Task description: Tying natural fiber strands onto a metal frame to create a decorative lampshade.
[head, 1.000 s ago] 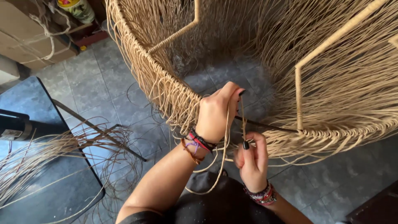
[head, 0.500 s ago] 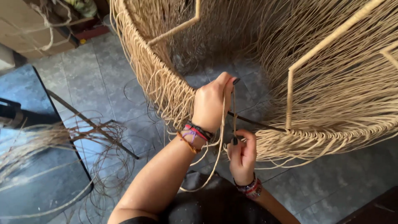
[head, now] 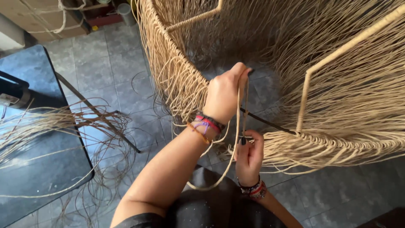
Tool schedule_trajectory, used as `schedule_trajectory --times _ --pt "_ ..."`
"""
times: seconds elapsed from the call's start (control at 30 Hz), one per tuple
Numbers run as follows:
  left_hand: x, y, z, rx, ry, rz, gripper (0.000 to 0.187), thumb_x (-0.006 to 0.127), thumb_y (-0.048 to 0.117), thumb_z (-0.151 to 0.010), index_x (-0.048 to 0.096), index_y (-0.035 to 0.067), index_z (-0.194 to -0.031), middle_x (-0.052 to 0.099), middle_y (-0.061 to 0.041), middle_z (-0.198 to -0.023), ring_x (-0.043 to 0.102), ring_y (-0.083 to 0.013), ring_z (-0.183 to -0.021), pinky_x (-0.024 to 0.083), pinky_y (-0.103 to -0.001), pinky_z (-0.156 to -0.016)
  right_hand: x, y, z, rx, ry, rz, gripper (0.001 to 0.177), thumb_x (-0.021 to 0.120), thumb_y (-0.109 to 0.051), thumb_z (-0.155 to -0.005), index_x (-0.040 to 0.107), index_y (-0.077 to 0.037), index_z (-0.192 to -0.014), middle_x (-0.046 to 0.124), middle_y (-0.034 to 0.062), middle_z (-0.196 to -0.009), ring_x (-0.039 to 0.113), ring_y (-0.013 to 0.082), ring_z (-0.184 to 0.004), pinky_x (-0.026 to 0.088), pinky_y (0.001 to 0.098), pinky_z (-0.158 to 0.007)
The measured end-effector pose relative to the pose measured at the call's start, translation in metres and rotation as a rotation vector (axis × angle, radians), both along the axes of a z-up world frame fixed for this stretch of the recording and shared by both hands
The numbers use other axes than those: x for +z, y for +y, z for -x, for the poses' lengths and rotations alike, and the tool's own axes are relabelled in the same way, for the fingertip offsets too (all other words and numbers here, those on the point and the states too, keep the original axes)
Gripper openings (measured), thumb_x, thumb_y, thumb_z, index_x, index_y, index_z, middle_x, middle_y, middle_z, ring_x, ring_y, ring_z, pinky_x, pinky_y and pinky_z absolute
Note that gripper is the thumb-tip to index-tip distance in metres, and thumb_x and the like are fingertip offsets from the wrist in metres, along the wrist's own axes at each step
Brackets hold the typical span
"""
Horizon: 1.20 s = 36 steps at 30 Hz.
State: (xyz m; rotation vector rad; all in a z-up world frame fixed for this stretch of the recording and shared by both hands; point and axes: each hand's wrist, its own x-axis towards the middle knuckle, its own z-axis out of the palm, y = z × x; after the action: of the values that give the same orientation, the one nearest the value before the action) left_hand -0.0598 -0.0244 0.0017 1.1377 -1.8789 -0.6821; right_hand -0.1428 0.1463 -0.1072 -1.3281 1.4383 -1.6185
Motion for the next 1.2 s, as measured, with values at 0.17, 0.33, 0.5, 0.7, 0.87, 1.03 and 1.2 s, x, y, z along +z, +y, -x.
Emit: schedule_trajectory --times 0.17,0.33,0.5,0.7,0.87,1.03,1.2 --pt "-0.004 0.044 -0.049 -0.268 0.046 0.399 0.025 0.041 0.019 -0.11 0.059 0.005 -0.122 0.065 -0.011 -0.097 0.062 -0.0297 -0.081 0.047 -0.043 -0.069 0.015 -0.006 0.002 0.046 -0.096 0.108 0.025 0.042 -0.02 -0.112 0.054 -0.003 -0.125 0.043 0.0013 -0.067 0.042 0.0103 -0.056 0.036 0.0264 -0.056" --pt "-0.034 0.085 -0.07 -0.447 0.206 0.376 0.049 0.026 0.035 -0.116 0.054 0.0 -0.135 0.067 -0.021 -0.123 0.067 -0.0379 -0.113 0.053 -0.055 -0.107 0.029 -0.004 0.011 0.068 0.2 -0.065 0.024 0.042 -0.017 -0.106 0.059 -0.004 -0.116 0.057 0.0034 -0.075 0.054 0.0149 -0.062 0.044 0.0296 -0.061" --pt "-0.042 0.102 -0.078 -0.496 0.171 0.204 0.057 0.017 0.043 -0.116 0.047 0.008 -0.148 0.063 -0.022 -0.14 0.065 -0.0347 -0.13 0.041 -0.047 -0.103 0.043 0.0 0.008 0.099 0.511 -0.179 0.009 0.055 -0.009 -0.097 0.059 -0.01 -0.105 0.069 0.0049 -0.081 0.066 0.0231 -0.066 0.05 0.0329 -0.065" --pt "-0.054 0.116 -0.069 -0.721 1.164 -0.634 0.053 0.044 0.038 -0.113 0.046 0.002 -0.151 0.059 -0.016 -0.119 0.056 -0.0213 -0.11 0.044 -0.033 -0.097 0.102 0.001 0.005 0.219 0.968 -0.002 0.013 0.07 -0.012 -0.091 0.07 -0.009 -0.104 0.076 0.0068 -0.098 0.072 0.0238 -0.082 0.058 0.0372 -0.076" --pt "-0.075 0.114 -0.066 -0.589 1.514 -0.946 0.047 0.051 0.043 -0.108 0.049 0.017 -0.147 0.042 -0.001 -0.086 0.033 -0.0095 -0.057 0.028 -0.024 -0.051 0.14 -0.018 0.032 -0.078 1.241 0.188 0.03 0.071 -0.017 -0.096 0.069 -0.003 -0.122 0.063 0.0123 -0.133 0.059 0.0292 -0.118 0.047 0.0444 -0.107" --pt "-0.08 0.117 -0.077 -0.646 1.522 -1.06 0.042 0.057 0.051 -0.101 0.04 0.025 -0.129 0.043 0.003 -0.086 0.028 -0.0051 -0.057 0.023 -0.02 -0.05 0.125 -0.052 0.038 0.089 1.217 0.017 0.019 0.066 -0.012 -0.1 0.071 -0.003 -0.116 0.073 0.0078 -0.095 0.062 0.0139 -0.06 0.052 0.0266 -0.051" --pt "-0.106 0.118 -0.076 -0.627 1.59 -1.073 0.035 0.052 0.042 -0.104 0.04 0.018 -0.082 0.034 0.004 -0.068 0.024 -0.0077 -0.051 0.019 -0.024 -0.046 0.116 -0.058 0.034 0.053 1.169 -0.007 0.012 0.068 -0.013 -0.1 0.072 -0.003 -0.106 0.074 0.0055 -0.093 0.064 0.0162 -0.06 0.05 0.0294 -0.049"
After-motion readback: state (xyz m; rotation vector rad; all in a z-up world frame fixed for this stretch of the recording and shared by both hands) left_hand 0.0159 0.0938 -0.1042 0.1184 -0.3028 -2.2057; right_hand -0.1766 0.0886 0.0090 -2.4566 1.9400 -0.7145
